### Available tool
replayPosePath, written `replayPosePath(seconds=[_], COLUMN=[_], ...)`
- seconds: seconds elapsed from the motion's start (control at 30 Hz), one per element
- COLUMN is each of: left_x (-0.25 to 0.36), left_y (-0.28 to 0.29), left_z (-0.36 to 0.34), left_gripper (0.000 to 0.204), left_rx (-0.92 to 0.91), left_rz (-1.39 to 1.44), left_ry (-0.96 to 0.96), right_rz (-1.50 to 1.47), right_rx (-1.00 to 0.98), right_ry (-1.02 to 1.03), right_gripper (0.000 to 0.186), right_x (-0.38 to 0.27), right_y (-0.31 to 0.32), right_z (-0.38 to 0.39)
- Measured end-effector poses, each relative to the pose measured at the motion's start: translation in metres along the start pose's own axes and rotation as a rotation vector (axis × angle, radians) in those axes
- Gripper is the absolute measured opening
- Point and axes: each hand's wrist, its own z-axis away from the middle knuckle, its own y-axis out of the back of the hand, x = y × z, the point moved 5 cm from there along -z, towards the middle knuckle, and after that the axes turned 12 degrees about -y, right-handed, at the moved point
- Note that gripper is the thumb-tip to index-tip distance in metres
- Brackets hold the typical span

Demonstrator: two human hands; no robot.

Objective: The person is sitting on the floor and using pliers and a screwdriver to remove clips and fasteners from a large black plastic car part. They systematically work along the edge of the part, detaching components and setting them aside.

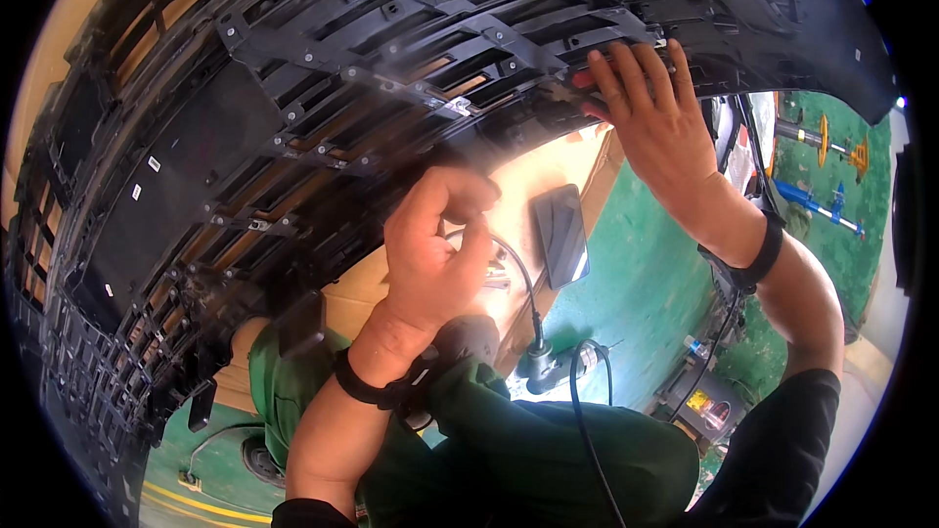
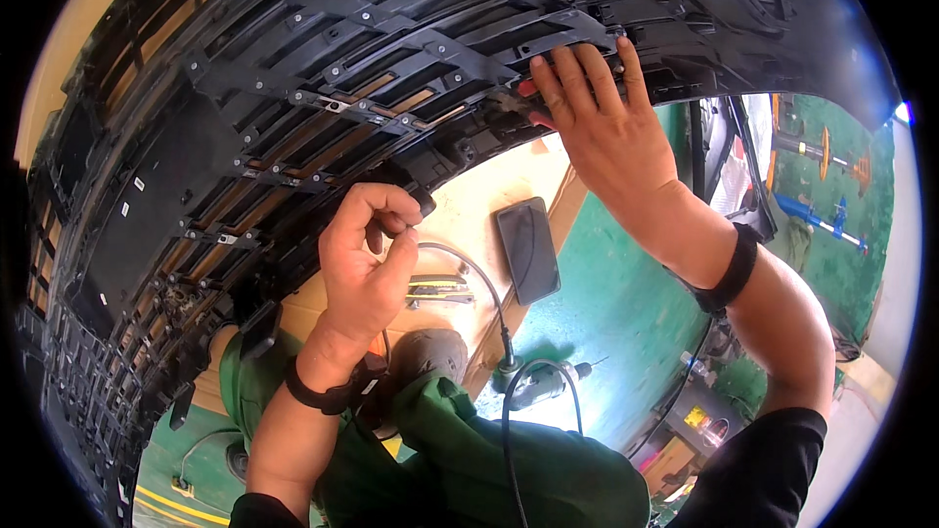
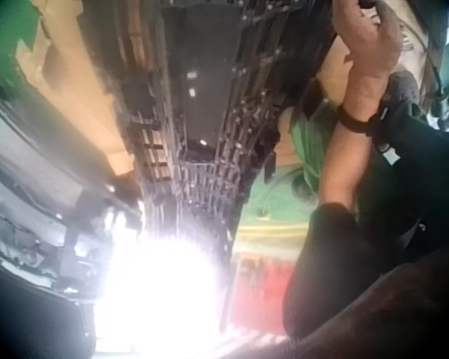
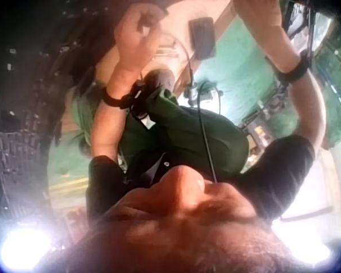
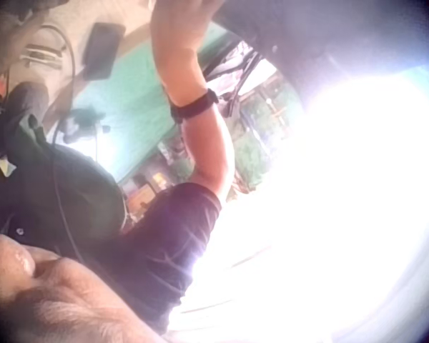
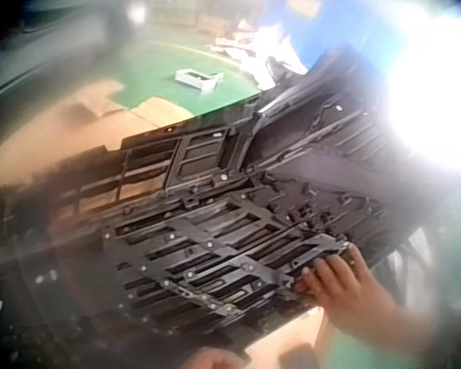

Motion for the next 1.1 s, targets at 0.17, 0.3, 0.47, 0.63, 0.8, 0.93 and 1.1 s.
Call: replayPosePath(seconds=[0.17, 0.3, 0.47, 0.63, 0.8, 0.93, 1.1], left_x=[0.002, 0.001, 0.001, -0.005, -0.008, -0.002, 0.001], left_y=[-0.001, -0.001, -0.001, -0.004, -0.008, -0.012, -0.015], left_z=[-0.001, 0.0, -0.001, -0.001, -0.002, -0.002, -0.001], left_gripper=[0.022, 0.022, 0.024, 0.025, 0.027, 0.029, 0.029], left_rx=[0.002, 0.003, 0.012, 0.012, -0.049, -0.104, -0.16], left_rz=[-0.001, -0.002, -0.005, 0.003, -0.068, -0.248, -0.382], left_ry=[-0.016, -0.007, -0.012, -0.015, -0.129, -0.268, -0.395], right_rz=[0.037, 0.183, 0.211, 0.167, 0.15, 0.012, -0.17], right_rx=[0.02, 0.021, 0.032, -0.246, -0.33, -0.6, -0.804], right_ry=[0.01, 0.044, 0.124, 0.105, 0.112, 0.032, 0.213], right_gripper=[0.057, 0.055, 0.047, 0.04, 0.041, 0.039, 0.034], right_x=[-0.001, -0.003, -0.005, -0.013, -0.022, -0.022, -0.019], right_y=[-0.001, 0.0, -0.009, -0.001, 0.019, 0.021, 0.024], right_z=[0.0, -0.002, -0.005, -0.014, -0.024, -0.03, -0.044])
